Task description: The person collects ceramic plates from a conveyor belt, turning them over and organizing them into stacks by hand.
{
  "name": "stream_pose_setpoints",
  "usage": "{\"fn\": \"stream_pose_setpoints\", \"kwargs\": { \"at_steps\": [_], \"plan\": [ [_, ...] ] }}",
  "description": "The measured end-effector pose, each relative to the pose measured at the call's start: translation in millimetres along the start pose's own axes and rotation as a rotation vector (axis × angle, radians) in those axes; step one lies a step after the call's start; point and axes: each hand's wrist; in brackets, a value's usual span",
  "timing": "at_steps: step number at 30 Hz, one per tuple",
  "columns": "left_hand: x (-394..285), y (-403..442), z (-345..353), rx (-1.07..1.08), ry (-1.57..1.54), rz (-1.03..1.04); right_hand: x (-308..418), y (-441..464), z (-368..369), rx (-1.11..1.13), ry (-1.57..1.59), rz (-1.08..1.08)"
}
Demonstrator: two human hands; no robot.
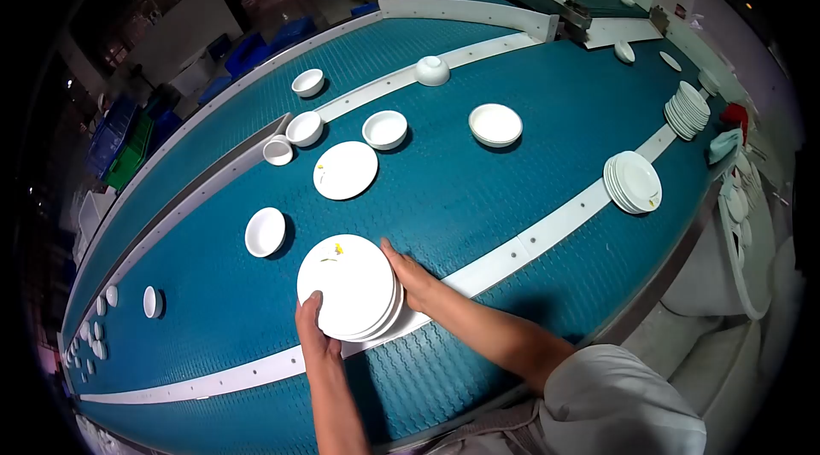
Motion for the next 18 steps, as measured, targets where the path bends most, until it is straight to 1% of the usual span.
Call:
{"fn": "stream_pose_setpoints", "kwargs": {
  "at_steps": [2,4,6,9,10,11,12,13,15,17,18],
  "plan": [
    [17.6,-12.4,23.2,-0.007,-0.008,-0.064,10.6,-20.2,-27.5,-0.027,0.040,-0.050],
    [36.1,-22.9,55.3,0.133,0.001,-0.094,27.4,-47.6,-56.6,-0.057,0.082,-0.080],
    [58.1,-29.9,90.6,0.280,0.000,-0.097,48.0,-67.6,-90.1,-0.142,0.105,-0.164],
    [92.7,-46.4,145.4,0.328,0.050,-0.199,83.1,-99.1,-141.3,-0.235,0.186,-0.265],
    [108.7,-49.7,160.7,0.387,0.040,-0.191,93.5,-109.3,-157.9,-0.221,0.209,-0.304],
    [118.8,-58.2,177.0,0.391,0.063,-0.201,105.6,-119.1,-173.3,-0.202,0.230,-0.338],
    [129.7,-64.2,191.3,0.449,0.076,-0.195,119.1,-129.6,-186.3,-0.300,0.209,-0.327],
    [152.0,-64.5,197.0,0.455,0.147,-0.178,130.2,-137.1,-200.1,-0.397,0.185,-0.315],
    [172.6,-70.8,213.2,0.531,0.268,-0.125,143.4,-144.6,-237.8,-0.481,0.223,-0.279],
    [187.3,-56.0,214.6,0.622,0.244,-0.171,159.2,-156.8,-249.8,-0.501,0.235,-0.301],
    [178.7,-48.3,213.5,0.612,0.256,-0.163,161.2,-154.4,-266.6,-0.518,0.250,-0.295]
  ]
}}
Point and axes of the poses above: each hand's wrist, its own y-axis towards the middle knuckle, its own z-axis out of the palm, x = y × z, and after that the axes turned 5 degrees about -x, right-handed
